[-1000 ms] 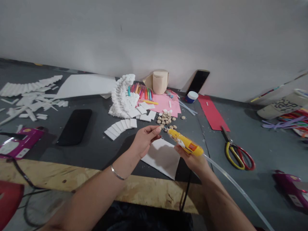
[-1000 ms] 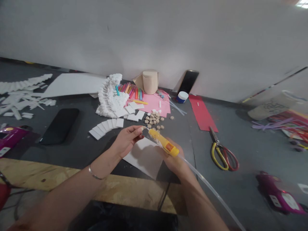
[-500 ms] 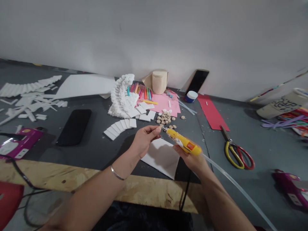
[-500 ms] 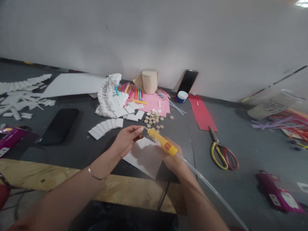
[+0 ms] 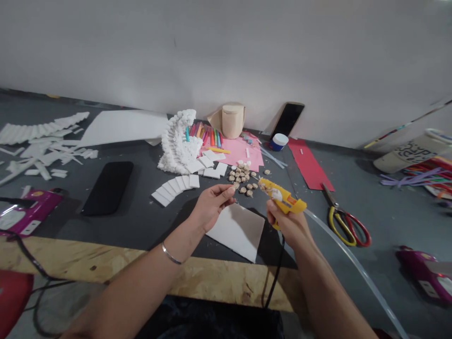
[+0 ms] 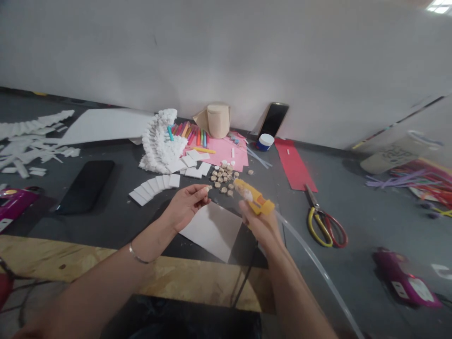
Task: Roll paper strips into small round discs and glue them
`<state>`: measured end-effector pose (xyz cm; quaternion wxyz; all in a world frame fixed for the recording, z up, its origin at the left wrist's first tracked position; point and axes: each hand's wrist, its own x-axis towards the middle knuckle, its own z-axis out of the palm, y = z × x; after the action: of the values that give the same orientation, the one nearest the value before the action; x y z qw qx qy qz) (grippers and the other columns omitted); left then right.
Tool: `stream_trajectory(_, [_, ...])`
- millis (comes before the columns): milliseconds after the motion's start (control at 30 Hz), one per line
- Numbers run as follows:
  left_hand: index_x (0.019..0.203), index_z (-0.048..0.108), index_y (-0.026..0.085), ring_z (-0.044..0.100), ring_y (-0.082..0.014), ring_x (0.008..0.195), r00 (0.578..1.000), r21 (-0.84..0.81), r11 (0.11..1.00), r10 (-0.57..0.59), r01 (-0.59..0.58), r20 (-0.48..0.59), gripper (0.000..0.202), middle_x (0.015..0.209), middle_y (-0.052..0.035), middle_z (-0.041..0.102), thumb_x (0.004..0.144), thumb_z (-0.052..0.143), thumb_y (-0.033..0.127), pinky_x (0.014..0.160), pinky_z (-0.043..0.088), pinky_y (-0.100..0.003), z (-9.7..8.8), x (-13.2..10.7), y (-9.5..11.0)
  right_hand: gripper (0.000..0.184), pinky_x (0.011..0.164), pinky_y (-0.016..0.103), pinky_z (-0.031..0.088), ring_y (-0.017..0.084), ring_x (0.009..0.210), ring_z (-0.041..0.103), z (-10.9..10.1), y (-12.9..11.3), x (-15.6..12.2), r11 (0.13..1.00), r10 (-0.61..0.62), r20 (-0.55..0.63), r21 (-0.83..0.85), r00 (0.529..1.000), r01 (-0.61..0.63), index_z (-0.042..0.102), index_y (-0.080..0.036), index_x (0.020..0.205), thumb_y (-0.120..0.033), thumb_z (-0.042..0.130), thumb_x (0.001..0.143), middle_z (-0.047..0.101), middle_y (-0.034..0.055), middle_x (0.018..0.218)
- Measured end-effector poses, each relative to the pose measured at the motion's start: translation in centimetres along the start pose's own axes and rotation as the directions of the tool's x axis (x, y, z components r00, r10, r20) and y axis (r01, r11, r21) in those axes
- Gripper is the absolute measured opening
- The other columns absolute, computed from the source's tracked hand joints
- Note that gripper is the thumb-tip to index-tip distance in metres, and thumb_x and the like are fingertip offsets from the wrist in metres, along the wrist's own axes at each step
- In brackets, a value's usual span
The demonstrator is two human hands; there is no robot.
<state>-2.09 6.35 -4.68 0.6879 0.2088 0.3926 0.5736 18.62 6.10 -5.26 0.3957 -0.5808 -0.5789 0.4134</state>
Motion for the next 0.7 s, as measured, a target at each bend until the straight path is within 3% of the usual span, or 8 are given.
stream_trajectory(133, [0.075, 0.069, 0.014, 0.057, -0.0089, 0.061, 0.999, 0.091, 0.995, 0.042, -0.044, 0.027, 0.040, 0.063, 0.0014, 0.063, 0.047, 0.091, 0.034, 0.062, 0.045, -0.024, 0.2, -0.3, 0.0, 0.043, 0.043, 0.022, 0.043, 0.011, 0.047, 0.054, -0.4, 1.1, 1.6, 0.934, 0.156, -0.033, 0.330, 0.987, -0.136, 0.061, -0.018, 0.078, -0.061, 0.063, 0.077, 0.064, 0.0013, 0.063])
stream_trajectory(233, [0.076, 0.068, 0.014, 0.055, -0.0089, 0.065, 0.992, 0.192, 0.974, 0.108, -0.120, 0.069, 0.037, 0.067, 0.0008, 0.063, 0.051, 0.089, 0.033, 0.063, 0.043, -0.023, 0.5, -0.8, 0.1, 0.041, 0.060, 0.028, 0.057, 0.016, 0.069, 0.068, -0.5, 1.9, 2.6, 0.852, 0.238, -0.028, 0.485, 0.971, -0.195, 0.064, -0.020, 0.093, -0.056, 0.068, 0.076, 0.072, 0.0068, 0.093])
stream_trajectory(300, [0.075, 0.067, 0.014, 0.054, -0.0086, 0.067, 0.982, 0.241, 0.954, 0.155, -0.178, 0.111, 0.035, 0.069, 0.0014, 0.062, 0.053, 0.088, 0.031, 0.065, 0.042, -0.023, 0.7, -1.1, 0.2, 0.036, 0.073, 0.033, 0.059, 0.020, 0.082, 0.071, -0.5, 2.1, 2.9, 0.806, 0.275, 0.005, 0.543, 0.962, -0.233, 0.064, -0.021, 0.097, -0.052, 0.065, 0.079, 0.072, 0.0081, 0.100])
stream_trajectory(433, [0.076, 0.062, 0.015, 0.050, -0.0079, 0.065, 0.964, 0.286, 0.928, 0.190, -0.238, 0.183, 0.034, 0.070, 0.0032, 0.057, 0.057, 0.085, 0.030, 0.062, 0.040, -0.021, 0.9, -1.6, 0.4, 0.026, 0.089, 0.036, 0.057, 0.021, 0.097, 0.070, -0.7, 2.2, 3.0, 0.768, 0.277, 0.051, 0.588, 0.960, -0.253, 0.063, -0.023, 0.096, -0.044, 0.063, 0.082, 0.072, 0.0072, 0.101])
stream_trajectory(567, [0.076, 0.058, 0.016, 0.047, -0.0076, 0.063, 0.946, 0.324, 0.900, 0.222, -0.292, 0.238, 0.034, 0.069, 0.0037, 0.054, 0.059, 0.084, 0.031, 0.060, 0.037, -0.021, 1.0, -1.9, 0.6, 0.020, 0.086, 0.034, 0.058, 0.019, 0.092, 0.070, -1.2, 2.3, 2.7, 0.775, 0.244, 0.038, 0.593, 0.969, -0.219, 0.063, -0.023, 0.091, -0.037, 0.066, 0.078, 0.070, 0.0045, 0.093])
stream_trajectory(700, [0.077, 0.056, 0.017, 0.047, -0.0088, 0.065, 0.908, 0.371, 0.844, 0.280, -0.388, 0.312, 0.030, 0.071, 0.0032, 0.052, 0.065, 0.081, 0.031, 0.063, 0.037, -0.022, 0.9, -2.1, 0.7, 0.014, 0.082, 0.029, 0.059, 0.015, 0.082, 0.070, -2.3, 2.7, 2.4, 0.733, 0.289, 0.005, 0.642, 0.957, -0.225, 0.063, -0.021, 0.085, -0.029, 0.071, 0.076, 0.068, 0.0023, 0.086])
